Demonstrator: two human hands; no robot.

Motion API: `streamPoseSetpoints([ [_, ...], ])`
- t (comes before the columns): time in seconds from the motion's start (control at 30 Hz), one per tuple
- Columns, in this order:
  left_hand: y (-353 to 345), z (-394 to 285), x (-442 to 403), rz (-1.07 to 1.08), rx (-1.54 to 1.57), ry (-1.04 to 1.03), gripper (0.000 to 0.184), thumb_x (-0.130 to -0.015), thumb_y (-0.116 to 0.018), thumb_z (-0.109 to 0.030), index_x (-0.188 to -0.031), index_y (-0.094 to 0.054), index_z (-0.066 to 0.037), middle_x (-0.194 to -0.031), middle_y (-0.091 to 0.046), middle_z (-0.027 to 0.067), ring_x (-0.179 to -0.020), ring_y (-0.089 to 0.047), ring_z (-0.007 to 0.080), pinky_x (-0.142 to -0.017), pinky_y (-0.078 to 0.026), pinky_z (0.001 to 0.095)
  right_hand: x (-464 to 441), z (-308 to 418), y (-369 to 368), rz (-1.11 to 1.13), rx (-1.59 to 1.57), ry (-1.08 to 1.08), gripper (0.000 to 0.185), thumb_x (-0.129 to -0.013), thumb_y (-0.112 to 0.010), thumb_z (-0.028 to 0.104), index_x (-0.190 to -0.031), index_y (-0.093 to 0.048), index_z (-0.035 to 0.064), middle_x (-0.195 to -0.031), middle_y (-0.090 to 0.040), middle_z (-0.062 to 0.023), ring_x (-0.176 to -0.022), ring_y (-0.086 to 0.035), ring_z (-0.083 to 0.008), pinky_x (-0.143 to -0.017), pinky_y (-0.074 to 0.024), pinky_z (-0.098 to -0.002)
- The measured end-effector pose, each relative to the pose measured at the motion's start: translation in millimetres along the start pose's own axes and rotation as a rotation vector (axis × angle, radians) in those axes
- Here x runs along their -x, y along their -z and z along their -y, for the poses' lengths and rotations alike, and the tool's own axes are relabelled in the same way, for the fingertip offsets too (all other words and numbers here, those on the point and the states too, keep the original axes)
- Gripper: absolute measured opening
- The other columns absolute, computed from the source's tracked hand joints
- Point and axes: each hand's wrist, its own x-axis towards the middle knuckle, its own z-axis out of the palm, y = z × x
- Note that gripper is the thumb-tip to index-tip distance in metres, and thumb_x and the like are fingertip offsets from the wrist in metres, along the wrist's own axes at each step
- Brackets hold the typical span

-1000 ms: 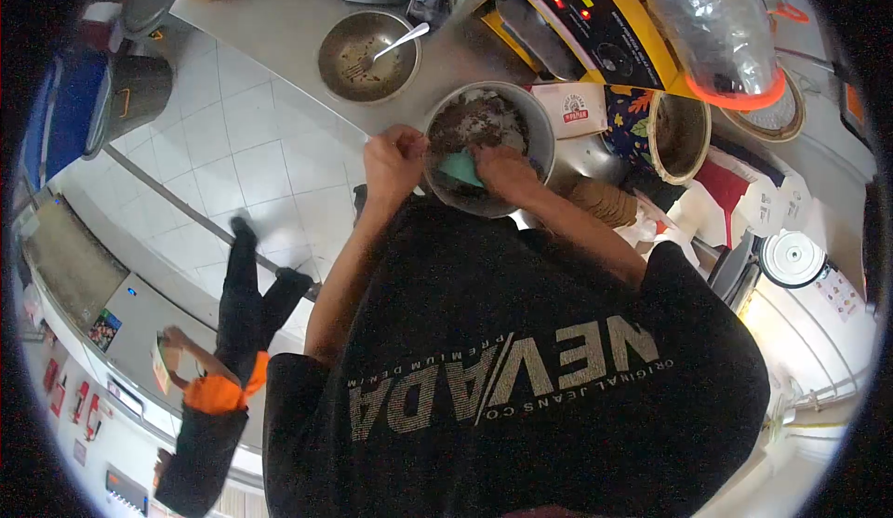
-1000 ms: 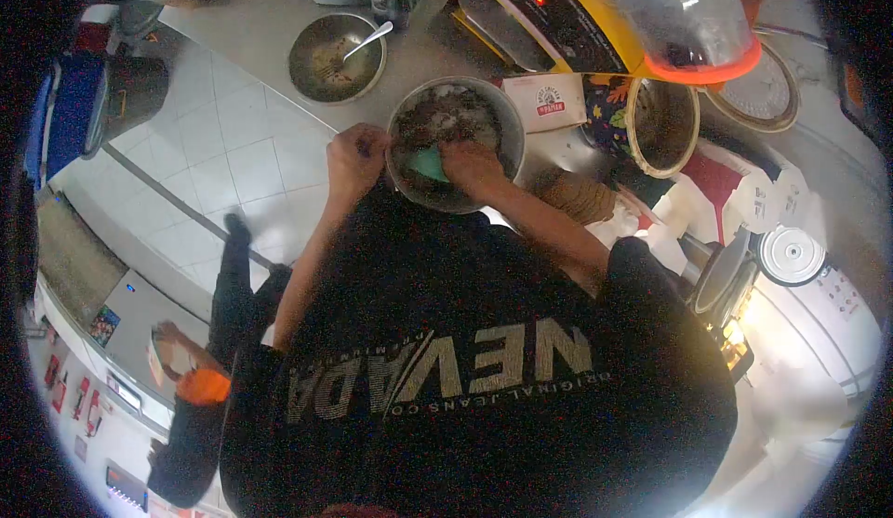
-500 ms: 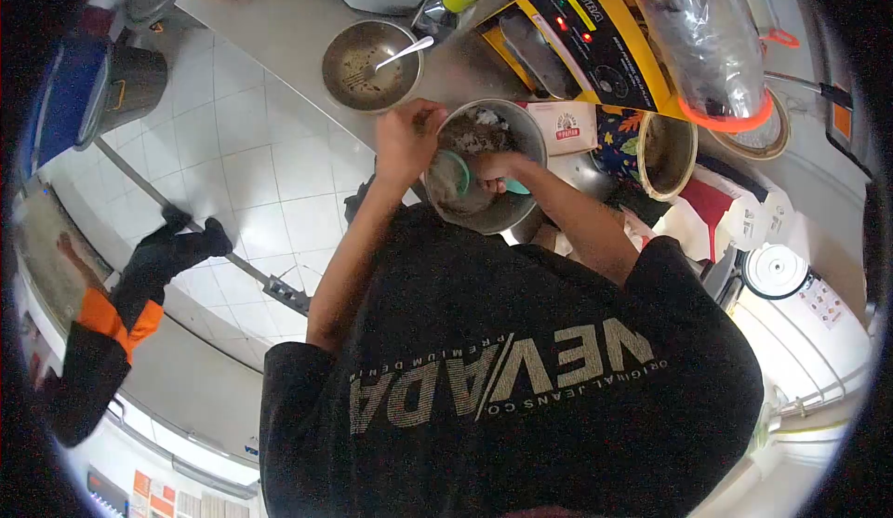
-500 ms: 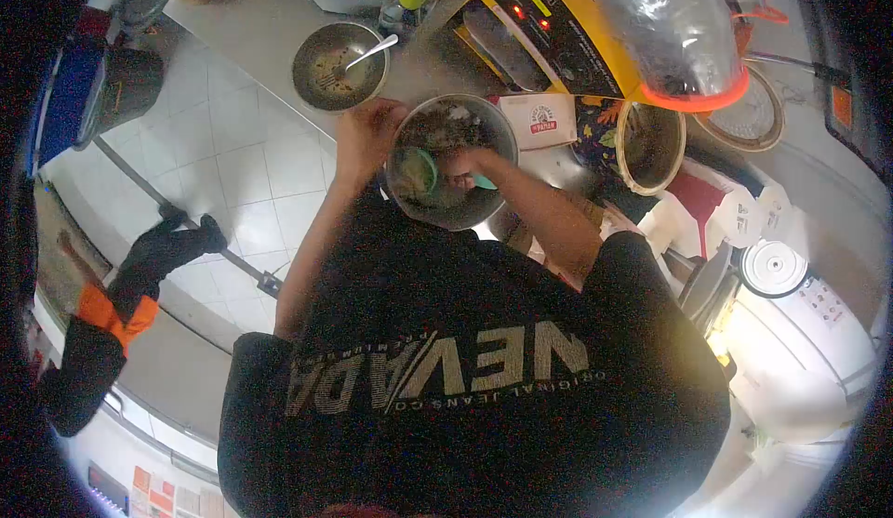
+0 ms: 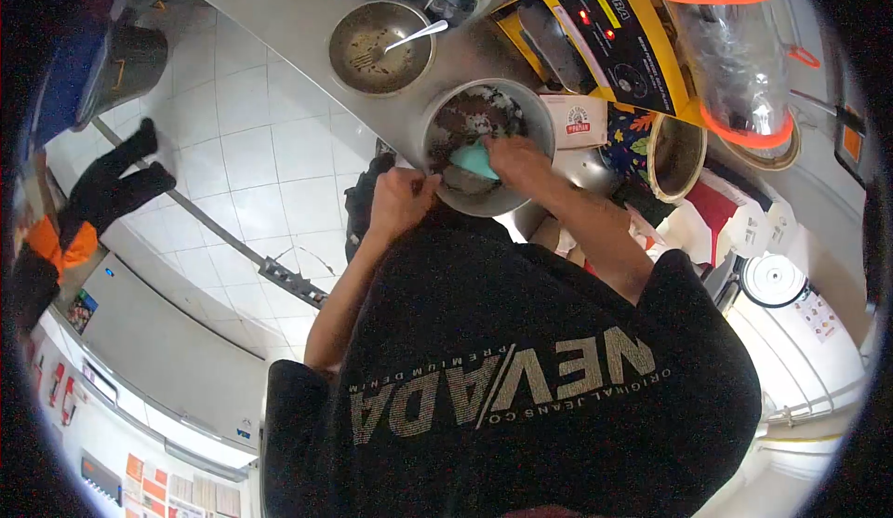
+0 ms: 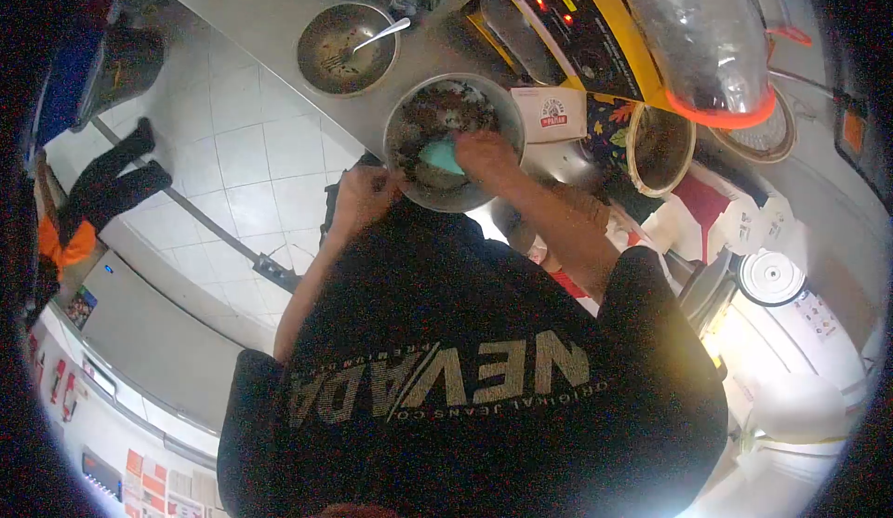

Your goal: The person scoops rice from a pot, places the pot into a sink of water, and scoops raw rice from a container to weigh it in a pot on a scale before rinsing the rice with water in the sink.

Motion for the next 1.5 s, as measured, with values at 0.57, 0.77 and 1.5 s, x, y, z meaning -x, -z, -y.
streamPoseSetpoints([
  [0.57, 24.2, -29.3, -12.9, -0.149, -0.028, 0.059, 0.03, -0.08, -0.073, -0.03, -0.076, -0.071, -0.001, -0.062, -0.065, 0.0137, -0.056, -0.065, 0.0247, -0.056, -0.049, 0.0361, -68.0, -28.2, -72.1, 0.819, -0.748, -0.174, 0.032, -0.089, -0.043, 0.021, -0.069, -0.057, 0.001, -0.055, -0.054, -0.007, -0.039, -0.043, -0.0173, -0.035, -0.035, -0.0356],
  [0.77, 26.4, -37.5, -29.4, -0.261, -0.204, -0.163, 0.024, -0.081, -0.071, -0.025, -0.076, -0.07, -0.001, -0.067, -0.065, 0.0174, -0.059, -0.064, 0.032, -0.057, -0.049, 0.0383, -48.2, -49.8, -30.6, 0.661, -0.823, -0.083, 0.036, -0.089, -0.045, 0.031, -0.061, -0.046, 0.0079, -0.052, -0.041, -0.0016, -0.039, -0.037, -0.0124, -0.035, -0.0279, -0.0313],
  [1.5, -197.2, -319.1, 171.5, 0.911, 0.058, -0.695, 0.019, -0.084, -0.067, -0.004, -0.101, -0.063, 0.003, -0.081, -0.066, 0.0094, -0.071, -0.061, 0.0144, -0.069, -0.05, 0.0244, 423.8, 52.8, -233.9, -1.302, -3.016, 0.078, 0.039, -0.098, -0.03, 0.047, -0.08, -0.043, 0.0158, -0.055, -0.025, 0.0091, -0.039, -0.021, -0.0004, -0.031, -0.0169, -0.0174],
])
